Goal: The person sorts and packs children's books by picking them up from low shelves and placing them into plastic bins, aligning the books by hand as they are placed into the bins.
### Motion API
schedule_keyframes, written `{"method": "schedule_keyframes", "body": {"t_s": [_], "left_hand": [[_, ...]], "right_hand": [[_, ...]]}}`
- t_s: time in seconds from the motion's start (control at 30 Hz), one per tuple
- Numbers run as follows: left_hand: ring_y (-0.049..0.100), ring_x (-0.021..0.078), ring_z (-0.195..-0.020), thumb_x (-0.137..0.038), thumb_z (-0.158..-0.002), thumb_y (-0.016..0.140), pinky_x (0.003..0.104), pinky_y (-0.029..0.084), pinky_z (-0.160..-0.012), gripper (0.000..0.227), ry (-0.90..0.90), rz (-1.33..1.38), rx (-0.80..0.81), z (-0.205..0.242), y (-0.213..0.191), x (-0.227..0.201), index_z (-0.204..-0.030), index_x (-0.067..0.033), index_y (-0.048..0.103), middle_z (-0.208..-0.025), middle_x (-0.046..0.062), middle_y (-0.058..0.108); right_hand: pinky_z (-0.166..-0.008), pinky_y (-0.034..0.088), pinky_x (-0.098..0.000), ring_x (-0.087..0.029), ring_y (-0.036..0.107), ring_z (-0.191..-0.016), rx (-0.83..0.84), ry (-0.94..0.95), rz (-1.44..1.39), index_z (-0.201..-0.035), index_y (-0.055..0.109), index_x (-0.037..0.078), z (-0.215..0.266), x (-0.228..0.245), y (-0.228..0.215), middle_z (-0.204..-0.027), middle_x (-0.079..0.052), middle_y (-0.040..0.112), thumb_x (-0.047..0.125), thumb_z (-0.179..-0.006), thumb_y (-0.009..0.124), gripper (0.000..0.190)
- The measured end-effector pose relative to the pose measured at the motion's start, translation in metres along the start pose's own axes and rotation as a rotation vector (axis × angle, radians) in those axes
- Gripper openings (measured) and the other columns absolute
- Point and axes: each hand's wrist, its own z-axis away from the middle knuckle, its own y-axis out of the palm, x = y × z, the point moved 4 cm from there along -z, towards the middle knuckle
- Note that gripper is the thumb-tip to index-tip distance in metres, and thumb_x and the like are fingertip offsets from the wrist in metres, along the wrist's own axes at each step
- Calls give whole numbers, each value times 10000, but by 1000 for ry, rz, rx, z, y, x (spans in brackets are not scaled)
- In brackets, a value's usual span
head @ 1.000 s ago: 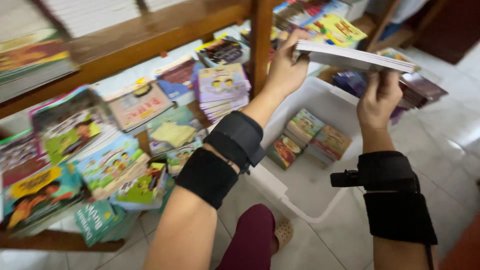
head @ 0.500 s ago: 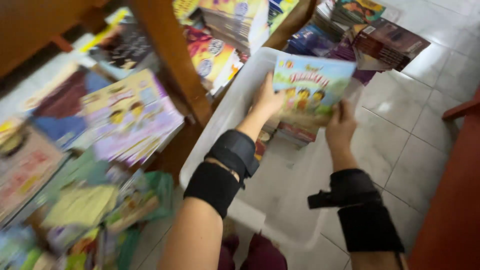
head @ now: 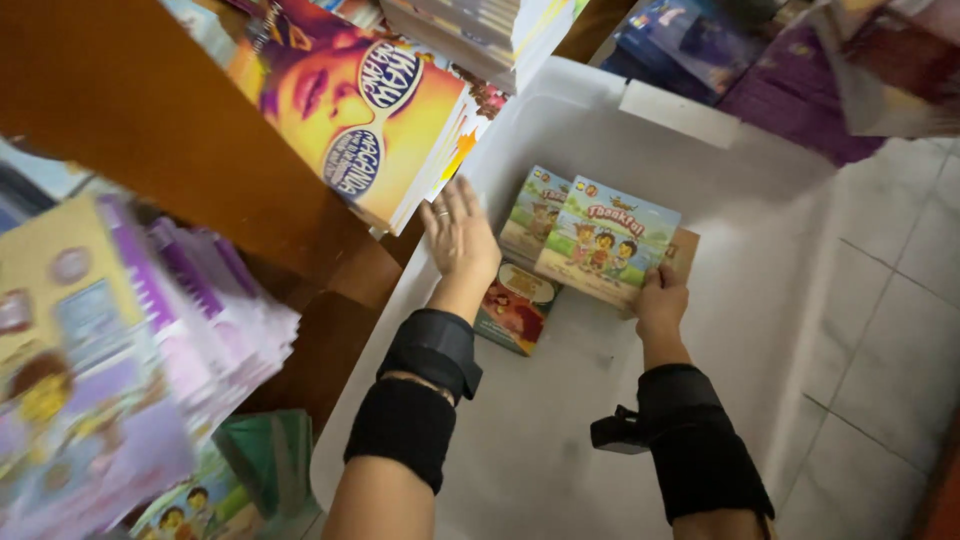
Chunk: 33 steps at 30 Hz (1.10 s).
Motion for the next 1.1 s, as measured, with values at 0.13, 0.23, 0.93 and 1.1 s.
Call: {"method": "schedule_keyframes", "body": {"t_s": [0.13,0.23,0.93,1.1], "left_hand": [[293,431,-1436,-212,-877,578,574,180,-1164,774,-41,-50,-106,-13,46,17,-1538,78,297,-1542,267,351],[426,384,-1408,-194,-1000,487,596,277,-1171,616,-30,-145,-236,-11,64,20,-1557,37,360,-1542,224,436],[636,296,-1168,-197,-906,530,458,469,-1000,634,16,-219,-359,-6,44,23,-1493,20,428,-1458,202,531],[626,298,-1208,-203,-952,524,498,449,-1032,604,23,-256,-415,-6,49,24,-1502,14,402,-1478,197,513]], "right_hand": [[-801,524,-328,-196,653,-874,114,-121,-13,-1163,699,-54,-32,-37,44,-1015,-144,728,75,-1025,572,228],[-781,514,-356,-213,669,-869,71,-89,174,-1152,694,-48,-37,-42,73,-997,-147,737,66,-995,599,217],[-879,531,-460,-410,703,-953,57,-209,683,-1135,750,7,-79,-73,154,-1004,-292,734,193,-988,616,272],[-909,528,-492,-429,701,-957,152,-38,755,-1185,679,22,-46,-10,152,-953,-265,756,262,-1046,544,308]]}}
